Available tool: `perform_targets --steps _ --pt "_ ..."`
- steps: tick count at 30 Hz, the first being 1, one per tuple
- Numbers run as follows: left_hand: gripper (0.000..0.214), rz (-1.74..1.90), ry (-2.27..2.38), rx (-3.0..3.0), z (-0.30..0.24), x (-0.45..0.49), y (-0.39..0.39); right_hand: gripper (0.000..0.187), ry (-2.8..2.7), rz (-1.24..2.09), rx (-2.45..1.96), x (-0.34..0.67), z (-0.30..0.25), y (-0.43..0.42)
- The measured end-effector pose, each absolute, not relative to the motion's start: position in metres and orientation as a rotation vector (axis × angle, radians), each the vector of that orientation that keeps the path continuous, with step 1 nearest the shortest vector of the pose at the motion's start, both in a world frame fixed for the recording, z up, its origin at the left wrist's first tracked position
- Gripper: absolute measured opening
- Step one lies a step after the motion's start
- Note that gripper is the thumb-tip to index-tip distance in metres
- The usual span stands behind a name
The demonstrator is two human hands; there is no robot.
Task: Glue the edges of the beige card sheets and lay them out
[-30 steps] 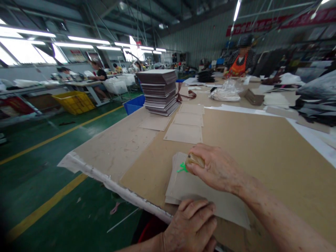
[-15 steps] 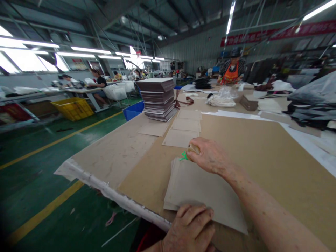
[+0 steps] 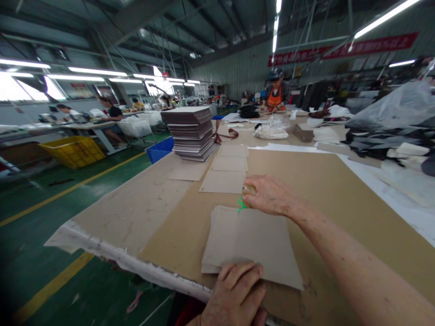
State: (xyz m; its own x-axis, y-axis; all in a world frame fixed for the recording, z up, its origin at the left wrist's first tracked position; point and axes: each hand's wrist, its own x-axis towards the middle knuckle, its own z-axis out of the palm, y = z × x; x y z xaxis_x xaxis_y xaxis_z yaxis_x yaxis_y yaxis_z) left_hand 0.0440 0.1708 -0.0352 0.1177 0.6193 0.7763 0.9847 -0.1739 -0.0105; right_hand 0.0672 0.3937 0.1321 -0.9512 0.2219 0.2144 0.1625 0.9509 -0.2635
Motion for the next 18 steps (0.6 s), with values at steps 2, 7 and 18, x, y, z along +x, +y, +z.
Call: perform_targets --steps 2,7,18 --pt "0.026 -0.870 -1.554 -1.854 -0.033 0.044 0.171 0.020 -2.895 0.347 -0.360 0.076 0.134 0.402" --pt "0.027 -0.860 -1.581 -1.846 -0.032 0.045 0.170 0.027 -2.934 0.392 -0.537 0.102 0.134 0.424" --pt "0.029 -0.899 -1.636 -1.882 -0.036 0.047 0.169 0.039 -2.876 0.463 -0.783 0.159 0.131 0.446"
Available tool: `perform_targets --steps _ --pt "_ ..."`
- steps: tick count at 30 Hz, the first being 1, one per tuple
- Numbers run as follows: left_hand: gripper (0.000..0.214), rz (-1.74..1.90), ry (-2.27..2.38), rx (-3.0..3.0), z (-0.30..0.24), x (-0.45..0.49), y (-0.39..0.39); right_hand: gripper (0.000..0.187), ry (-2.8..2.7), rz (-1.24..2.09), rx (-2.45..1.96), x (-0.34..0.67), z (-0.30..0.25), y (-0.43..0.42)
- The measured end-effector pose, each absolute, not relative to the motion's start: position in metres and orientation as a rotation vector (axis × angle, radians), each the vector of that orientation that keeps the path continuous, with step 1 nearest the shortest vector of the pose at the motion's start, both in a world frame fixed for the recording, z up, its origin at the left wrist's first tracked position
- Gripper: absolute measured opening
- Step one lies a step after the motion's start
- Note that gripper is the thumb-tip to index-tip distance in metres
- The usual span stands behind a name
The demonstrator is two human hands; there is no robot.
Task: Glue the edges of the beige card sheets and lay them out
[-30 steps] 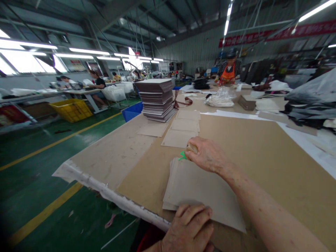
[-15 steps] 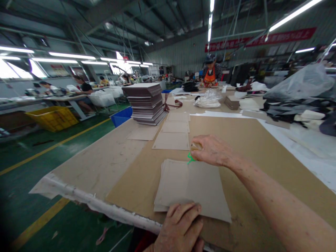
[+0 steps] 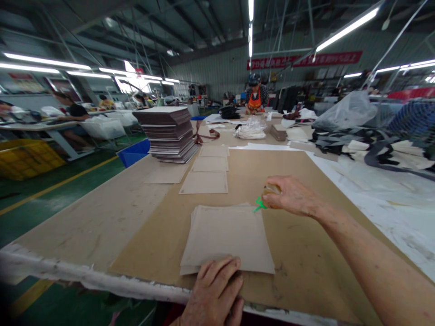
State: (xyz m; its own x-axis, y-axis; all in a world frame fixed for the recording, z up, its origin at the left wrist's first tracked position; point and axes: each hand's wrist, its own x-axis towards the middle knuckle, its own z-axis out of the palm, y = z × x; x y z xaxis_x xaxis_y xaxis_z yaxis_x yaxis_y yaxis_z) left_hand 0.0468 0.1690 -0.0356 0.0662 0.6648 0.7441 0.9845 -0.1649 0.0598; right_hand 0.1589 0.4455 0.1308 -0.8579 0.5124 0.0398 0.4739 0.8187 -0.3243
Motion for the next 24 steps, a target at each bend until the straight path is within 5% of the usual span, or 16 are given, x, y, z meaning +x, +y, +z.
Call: perform_targets --steps 24 --pt "0.027 -0.903 -1.736 -1.971 -0.028 0.051 0.162 0.027 -2.974 0.498 -0.531 0.223 0.146 0.381"
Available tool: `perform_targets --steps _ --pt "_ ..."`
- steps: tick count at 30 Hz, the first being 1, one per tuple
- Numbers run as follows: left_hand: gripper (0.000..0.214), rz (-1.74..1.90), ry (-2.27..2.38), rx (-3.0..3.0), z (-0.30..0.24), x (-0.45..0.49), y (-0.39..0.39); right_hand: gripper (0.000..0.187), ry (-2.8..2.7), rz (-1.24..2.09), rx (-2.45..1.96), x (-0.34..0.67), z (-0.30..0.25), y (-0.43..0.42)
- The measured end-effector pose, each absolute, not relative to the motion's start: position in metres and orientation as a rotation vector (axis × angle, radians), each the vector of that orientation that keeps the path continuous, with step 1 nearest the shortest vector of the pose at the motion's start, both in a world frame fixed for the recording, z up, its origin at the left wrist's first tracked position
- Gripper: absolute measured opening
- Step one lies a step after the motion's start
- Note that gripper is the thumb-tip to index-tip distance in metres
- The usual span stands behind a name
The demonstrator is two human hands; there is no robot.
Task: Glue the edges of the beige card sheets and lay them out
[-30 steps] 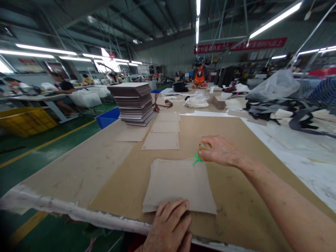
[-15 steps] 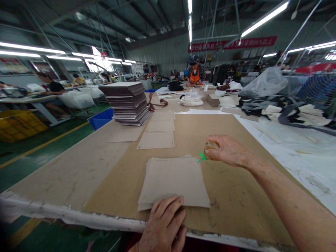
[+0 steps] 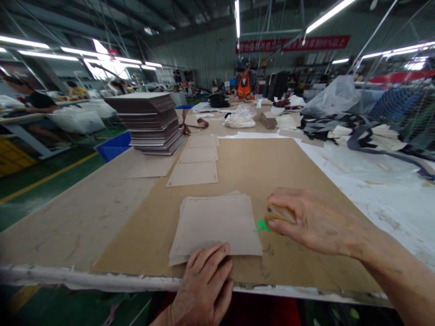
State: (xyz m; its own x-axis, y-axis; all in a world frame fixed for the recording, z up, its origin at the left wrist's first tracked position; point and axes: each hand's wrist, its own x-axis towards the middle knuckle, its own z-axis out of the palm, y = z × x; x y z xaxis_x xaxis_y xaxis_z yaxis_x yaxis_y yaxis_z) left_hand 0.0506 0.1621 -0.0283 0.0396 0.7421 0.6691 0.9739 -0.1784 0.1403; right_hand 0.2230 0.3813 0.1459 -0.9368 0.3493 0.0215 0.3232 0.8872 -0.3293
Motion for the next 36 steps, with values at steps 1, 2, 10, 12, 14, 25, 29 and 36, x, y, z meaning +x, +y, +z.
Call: perform_targets --steps 1,2,10,12,14,25,29,36 --pt "0.027 -0.905 -1.740 -1.976 -0.028 0.051 0.162 0.028 -2.989 0.520 -0.522 0.226 0.148 0.377" --pt "0.027 -0.908 -1.743 -1.980 -0.027 0.051 0.162 0.029 -3.002 0.543 -0.513 0.229 0.149 0.373" --pt "0.027 -0.907 -1.814 -1.993 -0.022 0.054 0.160 0.027 -3.027 0.614 -0.492 0.243 0.148 0.359" --pt "0.027 -0.912 -1.809 -1.999 -0.021 0.054 0.160 0.028 -3.000 0.617 -0.493 0.241 0.148 0.362" --pt "0.027 -0.924 -1.799 -2.002 -0.020 0.053 0.161 0.028 -2.972 0.619 -0.499 0.235 0.148 0.369" --pt "0.028 -0.942 -1.760 -1.977 -0.029 0.051 0.162 0.029 -2.882 0.327 -0.668 0.186 0.138 0.424" --pt "0.028 -0.953 -1.744 -1.966 -0.029 0.051 0.161 0.030 -2.854 0.399 -0.702 0.181 0.137 0.429" --pt "0.026 -0.920 -1.777 -1.994 -0.024 0.052 0.161 0.025 -2.907 0.476 -0.530 0.208 0.139 0.403"
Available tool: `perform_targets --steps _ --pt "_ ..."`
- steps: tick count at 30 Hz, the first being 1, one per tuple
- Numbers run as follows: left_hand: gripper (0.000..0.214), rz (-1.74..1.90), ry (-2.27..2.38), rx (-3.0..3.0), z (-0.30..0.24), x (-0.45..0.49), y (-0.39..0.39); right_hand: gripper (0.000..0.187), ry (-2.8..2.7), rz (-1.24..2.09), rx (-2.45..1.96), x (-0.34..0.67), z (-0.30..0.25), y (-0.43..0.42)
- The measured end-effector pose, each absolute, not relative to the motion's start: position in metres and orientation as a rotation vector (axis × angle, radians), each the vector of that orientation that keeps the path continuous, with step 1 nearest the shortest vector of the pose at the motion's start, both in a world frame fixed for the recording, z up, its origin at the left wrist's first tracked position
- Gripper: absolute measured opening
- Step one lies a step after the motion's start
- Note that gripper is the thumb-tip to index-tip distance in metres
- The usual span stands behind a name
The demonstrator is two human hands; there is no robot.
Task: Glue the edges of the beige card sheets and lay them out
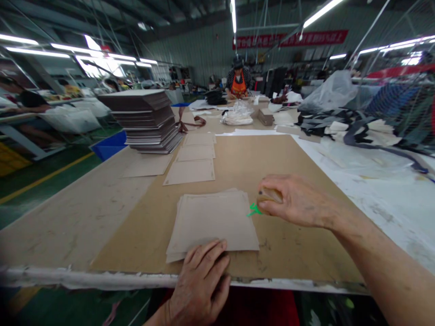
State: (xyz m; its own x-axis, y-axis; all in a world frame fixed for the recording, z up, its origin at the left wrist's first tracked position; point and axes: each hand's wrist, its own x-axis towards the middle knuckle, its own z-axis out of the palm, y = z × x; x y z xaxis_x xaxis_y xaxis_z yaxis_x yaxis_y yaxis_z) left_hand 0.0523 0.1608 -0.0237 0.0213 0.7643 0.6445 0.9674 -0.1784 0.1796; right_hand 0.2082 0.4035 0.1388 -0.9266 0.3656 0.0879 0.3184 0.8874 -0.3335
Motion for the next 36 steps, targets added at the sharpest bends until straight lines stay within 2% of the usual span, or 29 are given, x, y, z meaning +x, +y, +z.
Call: perform_targets --steps 10,16,21,27,32,36 --pt "0.027 -0.944 -1.816 -2.010 -0.021 0.054 0.160 0.019 -2.889 0.586 -0.531 0.272 0.124 0.358" --pt "0.027 -0.934 -1.823 -2.022 -0.020 0.054 0.160 0.023 -2.765 0.625 -0.686 0.289 0.111 0.349" --pt "0.031 -0.867 -1.850 -2.048 -0.005 0.054 0.158 0.025 -2.375 0.851 -1.005 0.312 0.084 0.355" --pt "0.037 -0.508 -2.087 -1.888 0.006 0.056 0.169 0.029 -1.479 1.523 -1.243 0.308 0.050 0.363" --pt "0.037 -0.317 -1.945 -1.897 0.000 0.051 0.177 0.025 -1.243 1.531 -1.270 0.298 0.024 0.374" --pt "0.027 -0.370 -1.826 -1.920 0.001 0.045 0.182 0.017 -1.306 1.467 -1.287 0.307 0.005 0.385"
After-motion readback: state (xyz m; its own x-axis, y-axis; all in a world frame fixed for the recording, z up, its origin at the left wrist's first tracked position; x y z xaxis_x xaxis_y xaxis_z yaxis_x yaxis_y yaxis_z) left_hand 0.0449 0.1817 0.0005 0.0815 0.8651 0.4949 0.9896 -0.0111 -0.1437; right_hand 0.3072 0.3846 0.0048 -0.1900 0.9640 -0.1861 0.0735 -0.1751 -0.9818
